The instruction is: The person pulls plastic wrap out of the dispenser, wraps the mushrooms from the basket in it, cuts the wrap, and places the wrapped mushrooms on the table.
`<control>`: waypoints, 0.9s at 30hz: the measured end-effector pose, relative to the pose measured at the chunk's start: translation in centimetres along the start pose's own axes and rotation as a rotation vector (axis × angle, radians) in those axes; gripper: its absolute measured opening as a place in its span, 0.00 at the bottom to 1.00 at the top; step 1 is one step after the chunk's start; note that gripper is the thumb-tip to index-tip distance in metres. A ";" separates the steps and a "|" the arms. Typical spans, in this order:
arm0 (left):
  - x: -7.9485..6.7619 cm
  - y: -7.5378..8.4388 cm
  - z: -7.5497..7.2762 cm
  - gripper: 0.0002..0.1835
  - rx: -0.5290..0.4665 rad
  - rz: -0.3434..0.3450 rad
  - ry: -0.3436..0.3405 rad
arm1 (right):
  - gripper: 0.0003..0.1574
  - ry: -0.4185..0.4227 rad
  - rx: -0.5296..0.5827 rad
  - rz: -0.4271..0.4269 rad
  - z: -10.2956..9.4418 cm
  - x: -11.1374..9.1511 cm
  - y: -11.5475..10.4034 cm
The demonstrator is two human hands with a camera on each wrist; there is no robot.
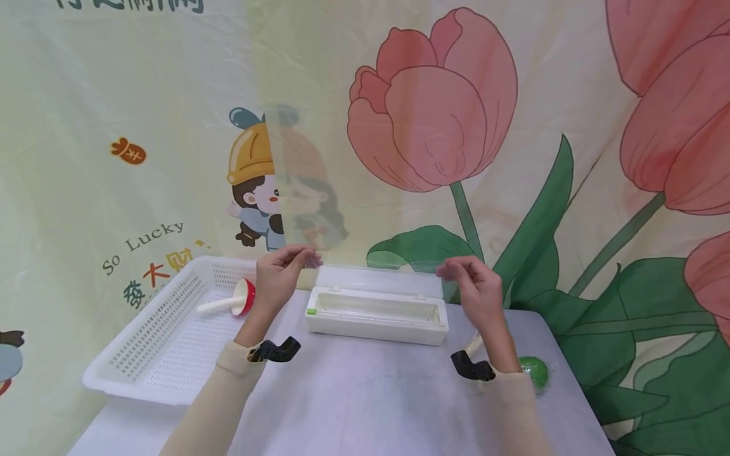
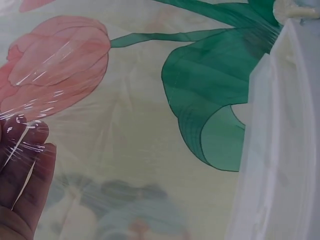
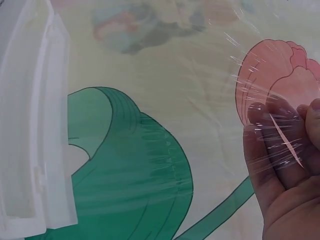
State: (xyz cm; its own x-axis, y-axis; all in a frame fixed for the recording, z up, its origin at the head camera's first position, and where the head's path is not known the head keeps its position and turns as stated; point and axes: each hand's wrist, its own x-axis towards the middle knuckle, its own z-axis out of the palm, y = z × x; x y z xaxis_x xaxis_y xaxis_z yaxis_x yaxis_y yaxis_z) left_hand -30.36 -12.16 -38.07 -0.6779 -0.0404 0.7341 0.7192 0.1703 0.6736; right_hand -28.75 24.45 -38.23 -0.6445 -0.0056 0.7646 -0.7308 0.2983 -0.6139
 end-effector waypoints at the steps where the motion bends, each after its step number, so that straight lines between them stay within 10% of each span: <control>1: 0.2 0.1 0.0 0.08 -0.006 0.007 0.002 | 0.08 -0.002 -0.004 -0.001 -0.1 0.2 -0.1; 27: 4.8 5.2 -0.4 0.06 -0.113 0.146 0.019 | 0.09 0.062 0.110 -0.108 -1.3 5.1 -4.3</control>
State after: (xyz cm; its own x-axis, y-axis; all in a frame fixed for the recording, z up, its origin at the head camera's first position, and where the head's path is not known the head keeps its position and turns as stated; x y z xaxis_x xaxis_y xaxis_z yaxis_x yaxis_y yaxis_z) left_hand -29.78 -11.86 -31.03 -0.5629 -0.0419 0.8255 0.8230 0.0642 0.5645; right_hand -28.63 24.34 -31.44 -0.5483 0.0285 0.8358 -0.8173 0.1933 -0.5428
